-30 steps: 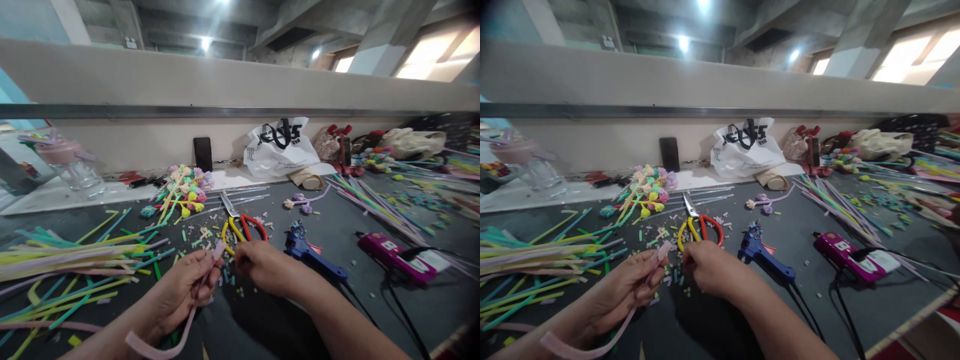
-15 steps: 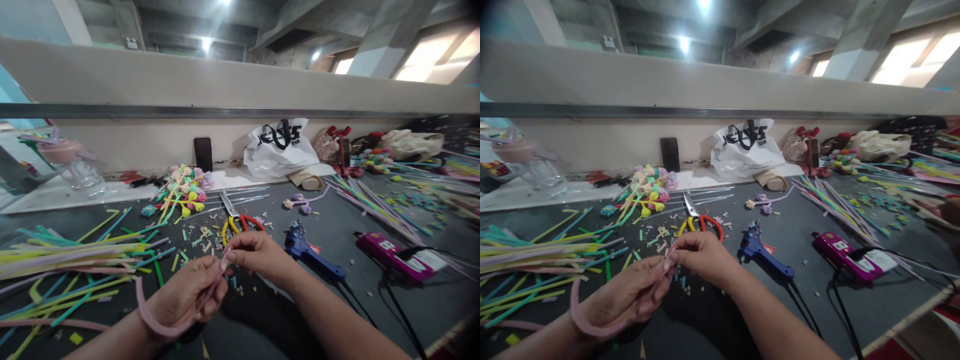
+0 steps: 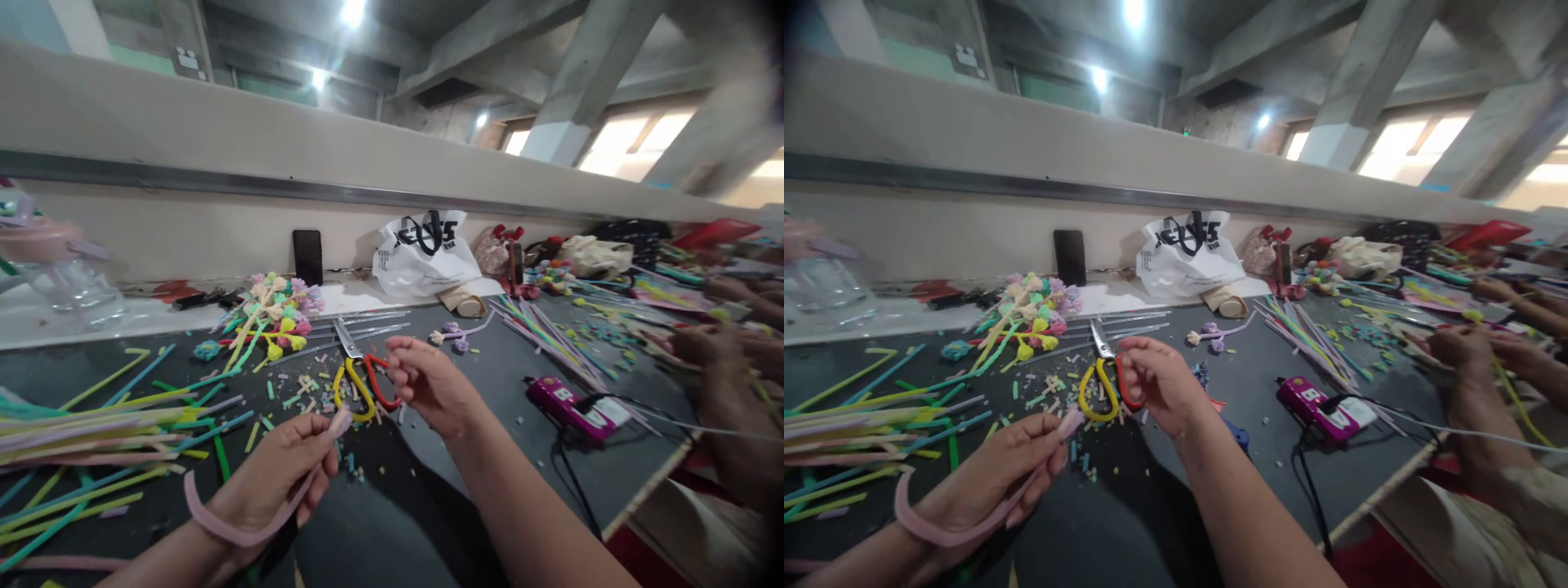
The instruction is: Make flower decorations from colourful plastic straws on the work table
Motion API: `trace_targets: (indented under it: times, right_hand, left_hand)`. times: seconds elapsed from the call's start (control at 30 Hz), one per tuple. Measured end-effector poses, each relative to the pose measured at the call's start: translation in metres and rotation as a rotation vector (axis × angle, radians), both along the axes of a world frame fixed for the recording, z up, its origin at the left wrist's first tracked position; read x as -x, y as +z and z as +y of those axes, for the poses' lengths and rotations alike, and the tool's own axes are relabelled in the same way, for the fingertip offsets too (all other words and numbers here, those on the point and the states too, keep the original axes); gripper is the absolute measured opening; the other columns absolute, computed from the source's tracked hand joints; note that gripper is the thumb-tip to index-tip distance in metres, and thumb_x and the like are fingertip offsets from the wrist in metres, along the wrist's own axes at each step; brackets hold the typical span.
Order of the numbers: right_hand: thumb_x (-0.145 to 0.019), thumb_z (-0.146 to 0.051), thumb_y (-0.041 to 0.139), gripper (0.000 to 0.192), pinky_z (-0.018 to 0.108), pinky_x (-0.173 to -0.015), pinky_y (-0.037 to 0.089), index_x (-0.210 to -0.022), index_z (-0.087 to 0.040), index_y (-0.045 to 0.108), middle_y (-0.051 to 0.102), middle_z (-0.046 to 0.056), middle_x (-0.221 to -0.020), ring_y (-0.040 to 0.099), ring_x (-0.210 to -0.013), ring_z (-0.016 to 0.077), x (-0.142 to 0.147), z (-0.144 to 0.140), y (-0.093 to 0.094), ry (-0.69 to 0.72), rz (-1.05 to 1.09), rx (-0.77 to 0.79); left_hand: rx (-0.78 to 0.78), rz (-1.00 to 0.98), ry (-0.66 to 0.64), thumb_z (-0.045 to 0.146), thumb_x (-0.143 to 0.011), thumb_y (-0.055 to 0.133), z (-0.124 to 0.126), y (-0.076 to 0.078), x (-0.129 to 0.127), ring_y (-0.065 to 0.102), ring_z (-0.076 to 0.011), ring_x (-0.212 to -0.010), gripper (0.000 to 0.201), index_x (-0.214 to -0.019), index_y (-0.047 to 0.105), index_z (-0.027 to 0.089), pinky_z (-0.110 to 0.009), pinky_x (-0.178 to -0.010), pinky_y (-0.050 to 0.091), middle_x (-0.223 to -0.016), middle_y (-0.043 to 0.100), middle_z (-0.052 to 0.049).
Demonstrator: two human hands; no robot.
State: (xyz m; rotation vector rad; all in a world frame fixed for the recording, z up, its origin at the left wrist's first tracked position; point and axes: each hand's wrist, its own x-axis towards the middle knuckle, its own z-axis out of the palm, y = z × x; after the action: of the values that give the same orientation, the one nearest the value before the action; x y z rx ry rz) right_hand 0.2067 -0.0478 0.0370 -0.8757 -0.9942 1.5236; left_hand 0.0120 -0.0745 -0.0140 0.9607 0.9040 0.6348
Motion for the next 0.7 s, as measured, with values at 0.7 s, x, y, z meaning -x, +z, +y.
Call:
trace_targets:
  times: [0.7]
  right_hand:
    - [-0.073, -0.031, 0.045, 0.050, 0.030, -0.059, 0.036, -0.120, -0.013, 0.042, 0.049, 0.015, -0.115, 0.058, -0.086, 0.0262, -0.095, -0.048, -0.035, -0.290, -2.080, -0.006]
  left_hand:
    - [0.150, -0.303, 0.063, 0.026, -0.075, 0.059, 0.008, -0.010, 0.011, 0.033, 0.0000, -0.039, 0.016, -0.072, 0.050, 0.013, -0.011, -0.032, 0.024, -0.060, 0.048, 0.004]
